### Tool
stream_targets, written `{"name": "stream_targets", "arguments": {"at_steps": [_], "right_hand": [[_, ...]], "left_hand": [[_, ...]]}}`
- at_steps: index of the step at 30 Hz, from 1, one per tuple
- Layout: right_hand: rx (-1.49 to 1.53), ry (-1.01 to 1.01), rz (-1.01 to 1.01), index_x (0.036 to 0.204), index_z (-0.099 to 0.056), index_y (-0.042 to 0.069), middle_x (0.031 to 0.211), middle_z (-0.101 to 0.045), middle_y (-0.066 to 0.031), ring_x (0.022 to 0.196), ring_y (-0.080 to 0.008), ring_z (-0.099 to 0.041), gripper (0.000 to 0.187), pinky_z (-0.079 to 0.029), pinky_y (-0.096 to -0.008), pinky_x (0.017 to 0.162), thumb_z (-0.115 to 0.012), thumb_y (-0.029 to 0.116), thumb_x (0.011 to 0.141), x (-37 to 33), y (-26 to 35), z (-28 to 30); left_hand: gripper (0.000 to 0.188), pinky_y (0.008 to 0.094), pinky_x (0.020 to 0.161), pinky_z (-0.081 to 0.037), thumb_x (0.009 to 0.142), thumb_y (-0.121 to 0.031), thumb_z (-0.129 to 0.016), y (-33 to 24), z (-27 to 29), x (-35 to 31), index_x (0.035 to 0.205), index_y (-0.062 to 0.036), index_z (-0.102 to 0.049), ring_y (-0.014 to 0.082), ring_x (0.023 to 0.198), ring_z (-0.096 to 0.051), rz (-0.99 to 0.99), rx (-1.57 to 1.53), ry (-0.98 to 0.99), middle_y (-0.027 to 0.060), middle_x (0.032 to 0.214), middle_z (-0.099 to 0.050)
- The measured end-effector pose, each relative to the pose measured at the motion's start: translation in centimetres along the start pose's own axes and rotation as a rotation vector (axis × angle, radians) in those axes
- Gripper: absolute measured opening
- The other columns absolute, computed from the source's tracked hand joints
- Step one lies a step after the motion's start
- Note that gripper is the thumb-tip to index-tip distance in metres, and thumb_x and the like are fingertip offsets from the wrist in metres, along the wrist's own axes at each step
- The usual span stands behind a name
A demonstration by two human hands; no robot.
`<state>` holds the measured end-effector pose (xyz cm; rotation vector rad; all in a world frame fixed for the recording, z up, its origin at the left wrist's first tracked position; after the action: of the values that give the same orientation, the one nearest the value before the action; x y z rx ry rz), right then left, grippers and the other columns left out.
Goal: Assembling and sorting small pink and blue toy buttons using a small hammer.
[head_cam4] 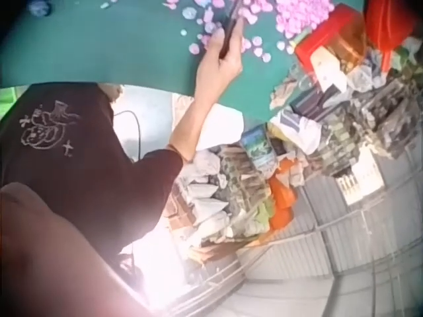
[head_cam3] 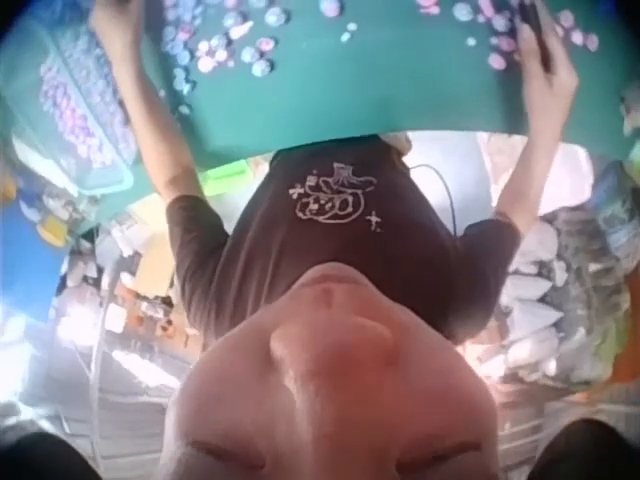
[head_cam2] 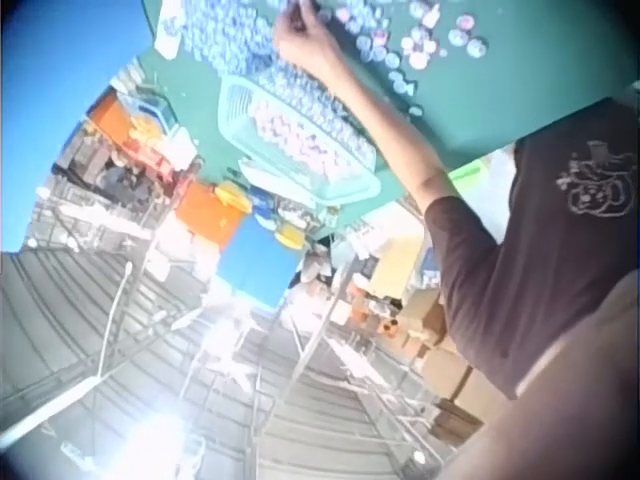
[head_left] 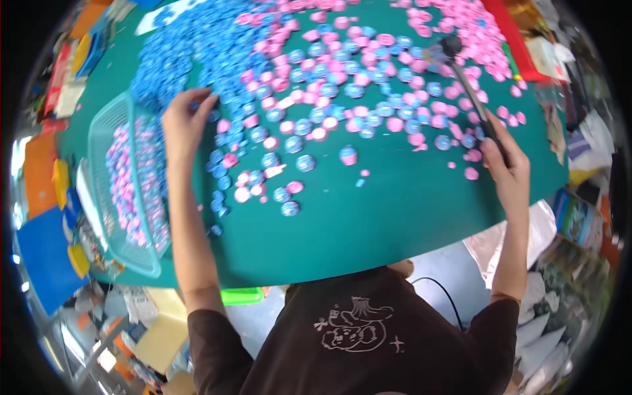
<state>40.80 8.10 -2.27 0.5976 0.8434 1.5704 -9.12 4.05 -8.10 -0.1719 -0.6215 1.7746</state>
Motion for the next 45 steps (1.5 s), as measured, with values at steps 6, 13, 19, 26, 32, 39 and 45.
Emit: {"name": "stream_targets", "arguments": {"at_steps": [6,13,19,26,32,39,45], "right_hand": [[-0.096,-0.021,0.035,0.133,-0.057,0.011,0.102,-0.066,0.0004,0.069,-0.0054,-0.048,0.041,-0.043,-0.0205,0.062,-0.062,0.01,0.093,0.8,1.1,-0.2],[-0.229,0.139,-0.074,0.133,-0.057,0.015,0.083,-0.064,-0.0043,0.065,-0.0083,-0.047,0.042,-0.041,-0.0233,0.061,-0.062,0.012,0.092,2.7,1.8,-0.8],[-0.152,0.205,-0.023,0.134,-0.057,0.016,0.084,-0.064,-0.004,0.064,-0.0084,-0.046,0.041,-0.042,-0.0251,0.059,-0.061,0.014,0.094,2.4,1.0,-0.8],[-0.043,0.12,-0.027,0.135,-0.056,0.012,0.085,-0.061,0.0014,0.065,-0.0064,-0.048,0.041,-0.04,-0.0225,0.058,-0.06,0.013,0.095,3.0,0.1,-0.6],[0.131,0.029,-0.037,0.136,-0.055,0.01,0.078,-0.054,0.0031,0.064,-0.0044,-0.046,0.04,-0.035,-0.0188,0.053,-0.058,0.015,0.096,3.0,-0.8,0.3],[0.14,0.048,-0.031,0.136,-0.054,0.009,0.079,-0.053,0.0033,0.065,-0.0045,-0.047,0.041,-0.035,-0.0186,0.053,-0.058,0.017,0.096,2.5,-1.7,0.9],[0.136,0.029,0.003,0.135,-0.055,0.008,0.08,-0.053,0.0029,0.065,-0.0052,-0.046,0.042,-0.037,-0.02,0.054,-0.06,0.019,0.096,2.5,-2.1,0.5]], "left_hand": [[0.023,0.0306,0.065,-0.047,0.08,-0.018,-0.076,0.2,0.9,0.9,0.097,-0.0032,-0.071,0.0191,0.071,-0.06,-0.097,0.093,0.083,0.0083,0.086,-0.066],[0.022,0.0239,0.057,-0.036,0.083,-0.02,-0.075,-1.7,1.1,1.5,0.099,-0.0059,-0.071,0.0073,0.068,-0.046,0.044,-0.02,-0.052,-0.0022,0.083,-0.065],[0.025,0.0211,0.056,-0.031,0.081,-0.019,-0.077,-10.3,-0.4,2.8,0.103,-0.0073,-0.072,0.0044,0.07,-0.047,-0.099,-0.204,0.051,-0.0021,0.09,-0.068],[0.027,0.0301,0.068,-0.047,0.077,-0.02,-0.078,-17.4,-5.6,6.1,0.099,-0.0053,-0.072,0.0142,0.075,-0.057,-0.32,-0.389,0.268,0.0056,0.092,-0.07],[0.026,0.0374,0.076,-0.047,0.083,-0.025,-0.072,-21.7,-10.7,6.6,0.1,-0.0071,-0.069,0.0235,0.086,-0.058,-0.659,-0.374,0.435,0.0086,0.084,-0.066],[0.025,0.0348,0.074,-0.047,0.082,-0.023,-0.073,-21.5,-10.9,6.7,0.099,-0.006,-0.069,0.0211,0.082,-0.057,-0.483,-0.392,0.531,0.0083,0.083,-0.065],[0.023,0.0361,0.073,-0.049,0.079,-0.019,-0.074,-21.3,-11.3,7.6,0.097,-0.0057,-0.07,0.0227,0.083,-0.059,-0.655,-0.327,0.398,0.0071,0.086,-0.068]]}}
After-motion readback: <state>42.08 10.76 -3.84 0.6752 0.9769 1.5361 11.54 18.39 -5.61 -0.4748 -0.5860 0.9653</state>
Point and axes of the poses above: each hand's wrist, its own x-axis towards the middle knuckle, its own z-axis out of the back of the hand, y = z × x, the point moved 1 cm from there along x, towards the middle knuckle
